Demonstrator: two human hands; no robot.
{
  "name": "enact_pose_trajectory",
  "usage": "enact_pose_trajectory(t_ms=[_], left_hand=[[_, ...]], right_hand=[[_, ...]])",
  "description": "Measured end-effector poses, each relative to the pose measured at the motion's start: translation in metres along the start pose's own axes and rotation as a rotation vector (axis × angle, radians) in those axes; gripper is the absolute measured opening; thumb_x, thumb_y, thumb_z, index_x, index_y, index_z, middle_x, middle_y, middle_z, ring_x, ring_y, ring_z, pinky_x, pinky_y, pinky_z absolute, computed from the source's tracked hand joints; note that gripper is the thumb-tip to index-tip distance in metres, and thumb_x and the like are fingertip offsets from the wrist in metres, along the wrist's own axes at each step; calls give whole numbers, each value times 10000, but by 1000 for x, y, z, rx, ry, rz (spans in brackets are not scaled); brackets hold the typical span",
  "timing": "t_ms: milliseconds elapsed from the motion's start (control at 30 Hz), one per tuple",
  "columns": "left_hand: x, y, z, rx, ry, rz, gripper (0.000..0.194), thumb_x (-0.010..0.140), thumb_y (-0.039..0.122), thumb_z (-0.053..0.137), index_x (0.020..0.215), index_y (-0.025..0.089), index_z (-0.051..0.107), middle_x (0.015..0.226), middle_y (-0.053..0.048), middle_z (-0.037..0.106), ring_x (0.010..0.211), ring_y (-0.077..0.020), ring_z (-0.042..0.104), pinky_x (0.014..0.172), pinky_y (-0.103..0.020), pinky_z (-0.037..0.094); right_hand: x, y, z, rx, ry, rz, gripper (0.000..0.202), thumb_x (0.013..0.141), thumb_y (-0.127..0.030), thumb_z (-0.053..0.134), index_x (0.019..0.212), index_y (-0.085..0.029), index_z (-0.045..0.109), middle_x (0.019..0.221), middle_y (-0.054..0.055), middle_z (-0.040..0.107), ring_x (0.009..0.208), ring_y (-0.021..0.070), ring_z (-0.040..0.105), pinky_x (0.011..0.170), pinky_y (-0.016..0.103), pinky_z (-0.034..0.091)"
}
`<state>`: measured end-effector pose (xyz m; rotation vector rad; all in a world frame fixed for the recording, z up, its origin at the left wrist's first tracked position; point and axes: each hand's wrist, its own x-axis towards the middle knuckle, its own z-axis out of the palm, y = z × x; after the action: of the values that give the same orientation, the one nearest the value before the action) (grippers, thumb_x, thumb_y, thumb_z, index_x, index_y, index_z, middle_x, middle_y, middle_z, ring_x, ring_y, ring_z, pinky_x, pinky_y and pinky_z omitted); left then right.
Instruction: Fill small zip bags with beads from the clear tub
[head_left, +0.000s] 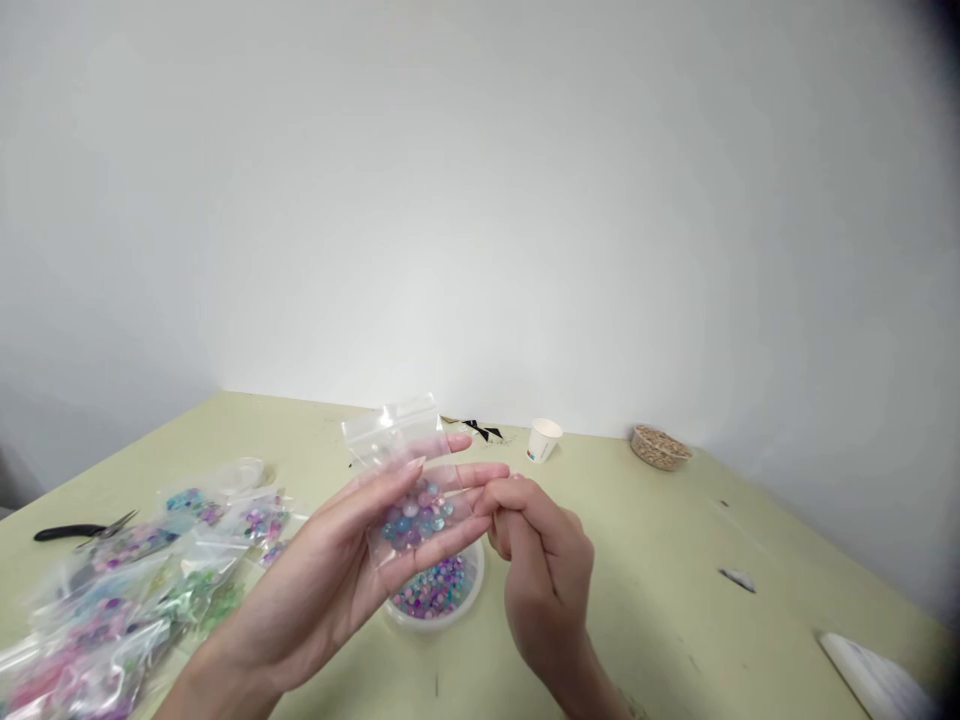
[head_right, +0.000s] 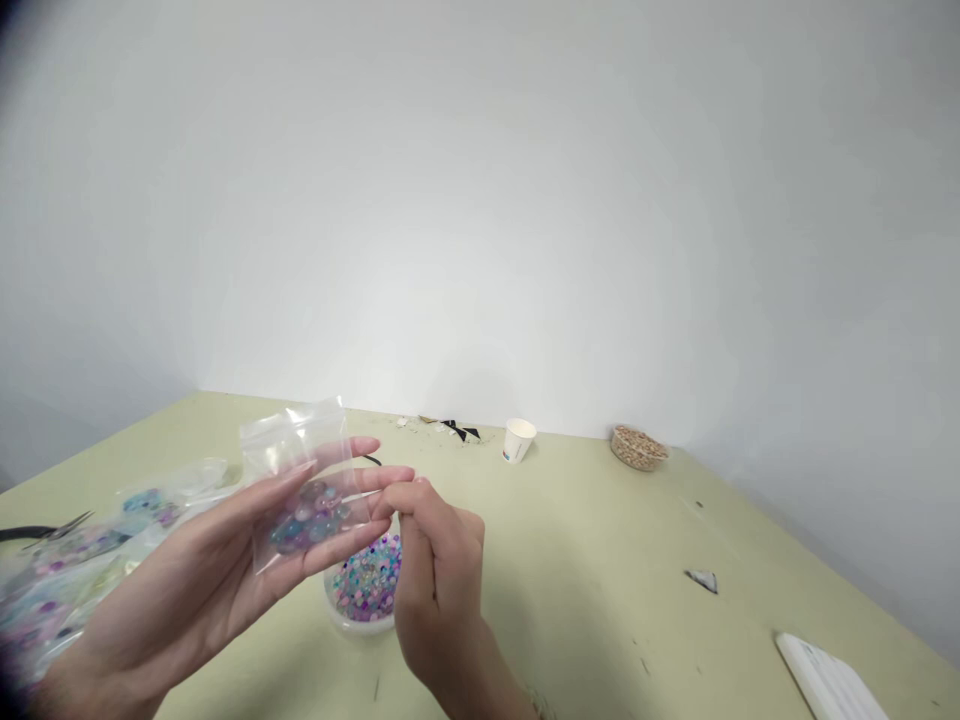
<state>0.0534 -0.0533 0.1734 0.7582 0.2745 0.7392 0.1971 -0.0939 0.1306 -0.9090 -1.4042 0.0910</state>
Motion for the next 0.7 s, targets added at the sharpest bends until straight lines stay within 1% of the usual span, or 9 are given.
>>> enact_pose_trajectory(t_ms=[200,400,533,700], left_hand=[[1,0,0,8,1,-1,282,908,190,463,1137,142,620,1160,-111,657,1174,-255,538,979,-373,485],[1,0,0,29,-2,-13,278,906,193,466,1130,146,624,1179,-104,648,1188,-255,525,1001,-382,463],[0,0,1,37,16,-14,277,903,198,474,1133,153,622,1171,-97,652,1175,-251,537,998,-383,465],[1,1,3,50,18,-20,275,897,201,484,1126,145,627,1165,-101,654,1203,-262,510,1014,-394,447]], right_hand=[[0,0,-1,-26,0,7,260,851,-41,356,727,-184,533,541,-57,356,468,66,300,449,188,251],[2,0,-1,-29,-11,-3,257,853,-49,349,715,-179,523,537,-56,354,461,67,307,443,189,253],[1,0,-1,-44,-5,12,251,854,-66,355,699,-176,519,535,-53,345,454,70,307,437,195,257],[1,1,-1,-59,-7,22,253,853,-77,355,697,-183,523,532,-52,289,451,81,290,439,201,262]])
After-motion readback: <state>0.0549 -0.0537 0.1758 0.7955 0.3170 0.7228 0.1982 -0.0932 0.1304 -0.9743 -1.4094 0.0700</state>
